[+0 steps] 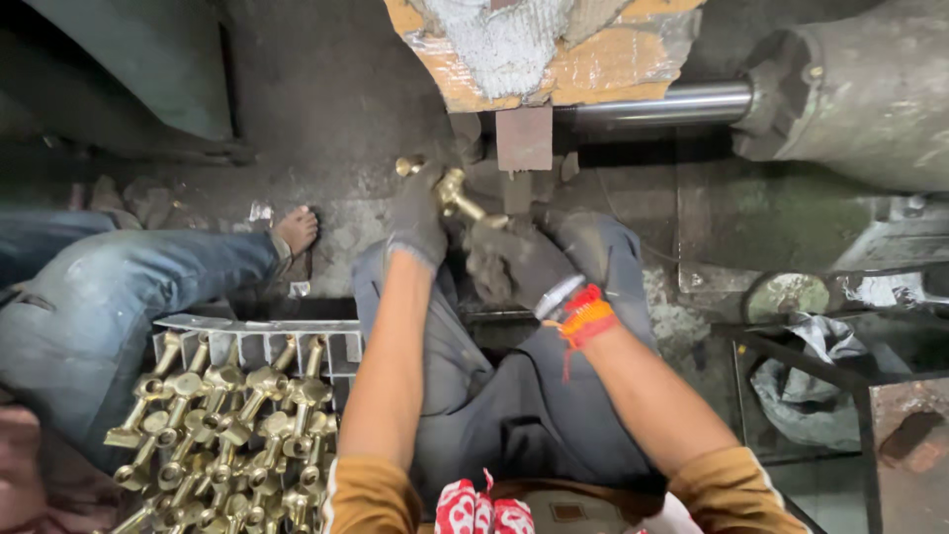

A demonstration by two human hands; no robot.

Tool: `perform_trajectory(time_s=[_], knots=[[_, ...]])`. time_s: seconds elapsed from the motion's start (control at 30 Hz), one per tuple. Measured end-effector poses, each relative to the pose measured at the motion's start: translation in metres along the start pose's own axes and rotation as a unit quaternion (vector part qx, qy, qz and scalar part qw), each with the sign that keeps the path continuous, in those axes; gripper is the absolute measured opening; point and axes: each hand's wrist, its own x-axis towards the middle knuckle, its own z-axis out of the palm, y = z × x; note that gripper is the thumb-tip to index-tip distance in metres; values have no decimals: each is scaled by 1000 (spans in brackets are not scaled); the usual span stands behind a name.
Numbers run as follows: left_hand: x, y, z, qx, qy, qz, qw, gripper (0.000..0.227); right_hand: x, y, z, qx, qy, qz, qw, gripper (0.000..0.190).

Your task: The person sits on the floor and repeatedly presses brass T-shaped metal parts against a rotating grinding wheel to smooth their surfaces. They handle the parts one at a time, rotating them to grind different sides, and place finished pieces into a nearby metal bin.

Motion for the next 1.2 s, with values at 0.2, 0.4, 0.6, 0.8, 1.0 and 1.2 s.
perform_trajectory(time_s=[0.2, 0.4, 0.6, 0.8, 1.0, 1.2], knots=[[-76, 15, -57, -76, -44, 167, 982, 23, -74, -6, 25, -555, 80, -393, 729, 50], [-60, 31, -43, 271, 65, 378, 883, 30, -60, -30, 14, -587, -100, -504, 625, 34], [3, 6, 29, -488, -55, -51, 870, 22, -21, -10, -3, -112, -92, -85, 986, 24], [15, 3, 38, -432, -39, -32, 901, 22, 0, 4, -3, -98, 15, -54, 994, 18], [11, 17, 13, -357, 27, -190, 914, 26, 10, 10, 14, -39, 69, -58, 995, 16], [19, -5, 34, -335, 25, -215, 917, 32, 4, 6, 1, 64, -15, -91, 994, 11]])
